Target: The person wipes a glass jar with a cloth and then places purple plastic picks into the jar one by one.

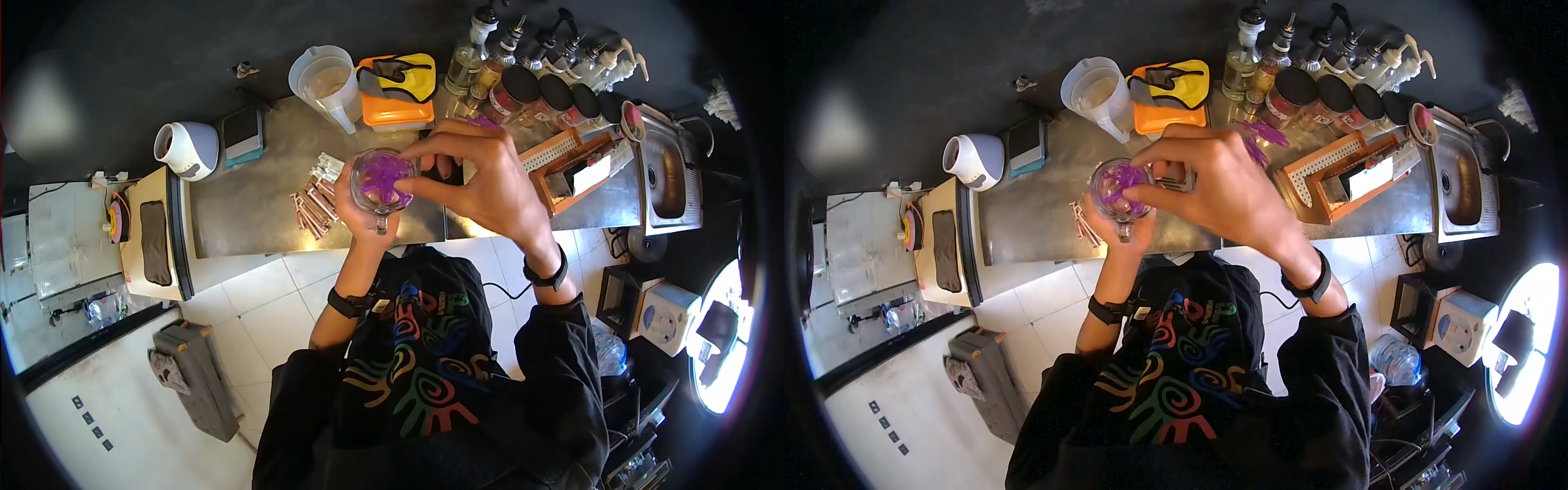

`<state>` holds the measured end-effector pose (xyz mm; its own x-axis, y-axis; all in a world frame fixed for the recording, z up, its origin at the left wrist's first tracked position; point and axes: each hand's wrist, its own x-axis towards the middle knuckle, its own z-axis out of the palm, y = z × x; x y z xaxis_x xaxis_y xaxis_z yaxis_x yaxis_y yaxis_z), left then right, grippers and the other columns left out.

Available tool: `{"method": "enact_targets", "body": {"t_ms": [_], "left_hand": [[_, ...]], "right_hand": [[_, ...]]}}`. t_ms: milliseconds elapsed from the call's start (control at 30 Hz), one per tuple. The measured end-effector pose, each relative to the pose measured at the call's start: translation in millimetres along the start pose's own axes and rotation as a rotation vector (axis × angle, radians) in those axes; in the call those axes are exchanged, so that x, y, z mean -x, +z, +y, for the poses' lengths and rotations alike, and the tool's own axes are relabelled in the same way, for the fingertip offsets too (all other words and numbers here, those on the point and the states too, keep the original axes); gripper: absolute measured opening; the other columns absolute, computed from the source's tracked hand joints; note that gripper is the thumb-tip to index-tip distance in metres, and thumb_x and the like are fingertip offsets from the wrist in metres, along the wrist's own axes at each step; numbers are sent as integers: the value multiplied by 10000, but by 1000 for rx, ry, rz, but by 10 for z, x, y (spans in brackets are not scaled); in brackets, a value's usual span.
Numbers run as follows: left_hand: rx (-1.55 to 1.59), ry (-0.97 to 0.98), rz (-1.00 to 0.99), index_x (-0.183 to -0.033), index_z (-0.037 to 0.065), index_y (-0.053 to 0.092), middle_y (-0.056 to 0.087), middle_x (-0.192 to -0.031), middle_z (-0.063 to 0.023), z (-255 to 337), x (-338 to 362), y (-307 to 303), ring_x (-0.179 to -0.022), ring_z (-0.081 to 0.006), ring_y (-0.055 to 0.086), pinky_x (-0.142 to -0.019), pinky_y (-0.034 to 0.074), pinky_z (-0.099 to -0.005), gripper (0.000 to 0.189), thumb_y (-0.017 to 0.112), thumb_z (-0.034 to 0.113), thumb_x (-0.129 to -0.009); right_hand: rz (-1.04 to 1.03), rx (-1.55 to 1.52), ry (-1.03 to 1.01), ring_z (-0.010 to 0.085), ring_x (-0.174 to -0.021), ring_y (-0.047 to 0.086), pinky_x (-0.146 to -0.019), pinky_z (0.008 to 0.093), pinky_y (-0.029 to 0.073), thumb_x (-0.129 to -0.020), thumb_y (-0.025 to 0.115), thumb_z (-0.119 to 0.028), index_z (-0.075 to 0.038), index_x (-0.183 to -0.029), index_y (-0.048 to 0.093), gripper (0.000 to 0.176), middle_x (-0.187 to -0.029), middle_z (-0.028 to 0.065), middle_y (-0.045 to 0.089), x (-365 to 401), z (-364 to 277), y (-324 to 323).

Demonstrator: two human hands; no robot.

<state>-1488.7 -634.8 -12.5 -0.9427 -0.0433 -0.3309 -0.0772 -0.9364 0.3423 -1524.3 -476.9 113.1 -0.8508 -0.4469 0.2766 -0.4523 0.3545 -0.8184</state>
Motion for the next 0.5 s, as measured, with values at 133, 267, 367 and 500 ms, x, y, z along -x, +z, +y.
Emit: {"method": "enact_targets", "body": {"t_ms": [133, 267, 367, 500], "left_hand": [[-154, 121, -35, -1096, 53, 565, 617, -1045, -136, -11, -63, -113, -1006, -268, 584, -868, 488, -419, 490, 434, 475, -886], [-30, 118, 5, -1113, 41, 565, 617, -1046, -137, -41, -91, -127, -994, -270, 586, -843, 498, -414, 502, 446, 469, -879], [2, 42, 62, -1080, 58, 551, 635, -1023, -98, -17, -6, -1, -967, -227, 618, -850, 507, -377, 389, 395, 382, -931], [-18, -30, -55, -1111, 60, 551, 634, -1019, -111, 31, -12, -163, -984, -234, 618, -851, 512, -376, 409, 391, 391, -934]], "right_hand": [[14, 51, -35, 241, -687, 648, -623, 308, 509, -752, 719, -83, -1, -908, 693, 178, -843, 110, 651, 18, -18, 55], [74, -28, -49, 276, -737, 652, -655, 330, 514, -770, 711, -108, 2, -935, 696, 199, -851, 119, 646, 32, -76, 37], [39, 11, -74, 293, -764, 650, -679, 352, 513, -773, 724, -155, -4, -983, 692, 261, -894, 130, 634, 18, -74, 31], [-76, 31, -41, 281, -909, 592, -771, 364, 489, -696, 800, -257, -41, -1215, 578, 604, -1098, 132, 568, 20, -78, 8]]}}
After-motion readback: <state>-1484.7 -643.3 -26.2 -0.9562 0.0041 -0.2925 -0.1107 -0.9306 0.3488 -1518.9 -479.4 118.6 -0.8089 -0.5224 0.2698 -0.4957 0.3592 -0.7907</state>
